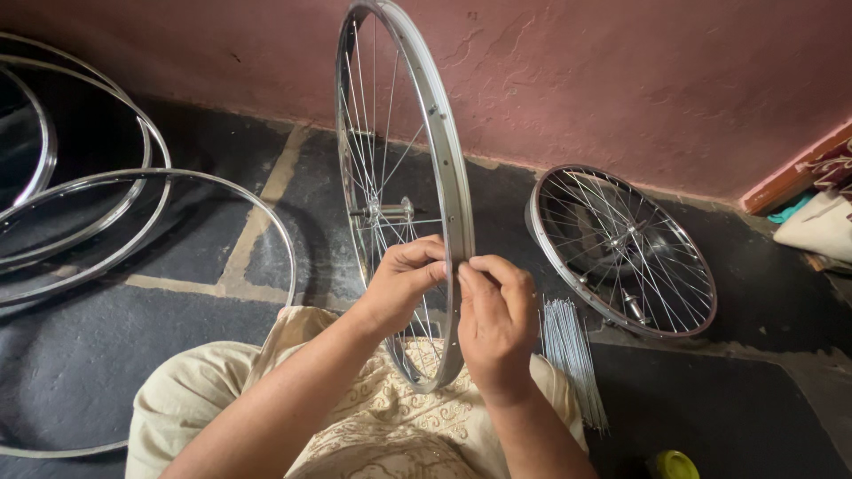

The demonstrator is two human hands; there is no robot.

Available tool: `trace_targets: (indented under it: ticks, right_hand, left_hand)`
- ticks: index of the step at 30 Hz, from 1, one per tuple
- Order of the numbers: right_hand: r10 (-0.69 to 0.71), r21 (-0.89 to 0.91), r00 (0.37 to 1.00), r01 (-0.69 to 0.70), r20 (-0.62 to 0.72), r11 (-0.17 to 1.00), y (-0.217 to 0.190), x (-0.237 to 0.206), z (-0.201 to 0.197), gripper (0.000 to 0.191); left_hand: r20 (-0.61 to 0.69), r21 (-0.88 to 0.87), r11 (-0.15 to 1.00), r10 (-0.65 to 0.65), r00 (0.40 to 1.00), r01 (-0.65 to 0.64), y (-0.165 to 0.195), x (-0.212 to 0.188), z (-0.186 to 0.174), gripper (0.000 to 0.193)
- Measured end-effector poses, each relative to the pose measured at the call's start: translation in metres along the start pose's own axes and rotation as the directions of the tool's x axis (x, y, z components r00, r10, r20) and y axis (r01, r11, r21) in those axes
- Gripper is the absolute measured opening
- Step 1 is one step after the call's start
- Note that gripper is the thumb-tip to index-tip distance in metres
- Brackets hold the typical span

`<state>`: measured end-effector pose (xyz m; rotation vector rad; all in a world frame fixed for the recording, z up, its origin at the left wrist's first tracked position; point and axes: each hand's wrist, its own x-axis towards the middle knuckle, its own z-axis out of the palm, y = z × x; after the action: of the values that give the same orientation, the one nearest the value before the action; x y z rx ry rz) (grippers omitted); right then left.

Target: The person is assembling a bicycle wheel by hand, inserting spokes into the hub and rim, and securing them with nipples. They rotate the wheel to access different spoke holes and continue the process of lacing the wheel.

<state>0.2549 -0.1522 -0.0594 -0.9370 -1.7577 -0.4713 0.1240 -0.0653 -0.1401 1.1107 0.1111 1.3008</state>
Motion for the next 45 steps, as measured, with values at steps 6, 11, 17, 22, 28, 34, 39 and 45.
trace_targets:
  ticks: [6, 11, 17, 22, 28, 34, 39, 45]
  right_hand:
    - [-0.119, -0.026, 0.993, 0.119, 0.025, 0.993, -0.004, 0.002, -0.003, 0.023]
    - [-0.156, -0.103, 0.985, 0.164, 0.073, 0.981, -0.009, 0.0, -0.01, 0.024]
    - [-0.046, -0.027, 0.996, 0.048, 0.079, 0.998, -0.012, -0.002, -0.006, 0.03]
    - [-0.025, -0.025, 0.996, 0.027, 0.085, 0.999, -0.014, -0.008, -0.008, 0.035]
    - [-0.059, -0.058, 0.998, 0.061, 0.033, 0.996, -0.008, 0.0, -0.008, 0.029]
    - [-0.153, -0.151, 0.983, 0.167, 0.098, 0.974, -0.003, 0.016, -0.012, 0.023]
    - [-0.21, -0.206, 0.973, 0.227, 0.101, 0.952, -0.007, 0.019, -0.008, 0.018]
    - [-0.097, -0.114, 0.992, 0.106, 0.084, 0.988, -0.008, 0.01, -0.012, 0.023]
  left_hand:
    - [0.078, 0.072, 0.997, -0.02, 0.997, 0.015, 0.006, 0.006, -0.014, 0.01]
    - [0.128, 0.069, 0.995, -0.087, 0.988, 0.079, 0.012, 0.011, -0.028, 0.011]
    - [0.125, 0.011, 0.997, -0.074, 0.989, 0.073, 0.009, 0.008, -0.026, 0.008]
    - [0.114, 0.082, 0.995, -0.072, 0.991, 0.063, 0.006, 0.002, -0.02, 0.013]
    - [0.131, 0.26, 0.964, -0.09, 0.987, 0.054, 0.012, 0.002, -0.014, 0.023]
    - [0.194, 0.317, 0.947, -0.008, 0.981, -0.055, 0.022, 0.005, -0.006, 0.028]
    - [0.089, 0.032, 0.999, -0.02, 0.996, 0.017, 0.012, 0.002, -0.007, 0.013]
    - [0.141, 0.034, 0.999, 0.036, 0.989, -0.041, 0.008, 0.003, -0.013, 0.007]
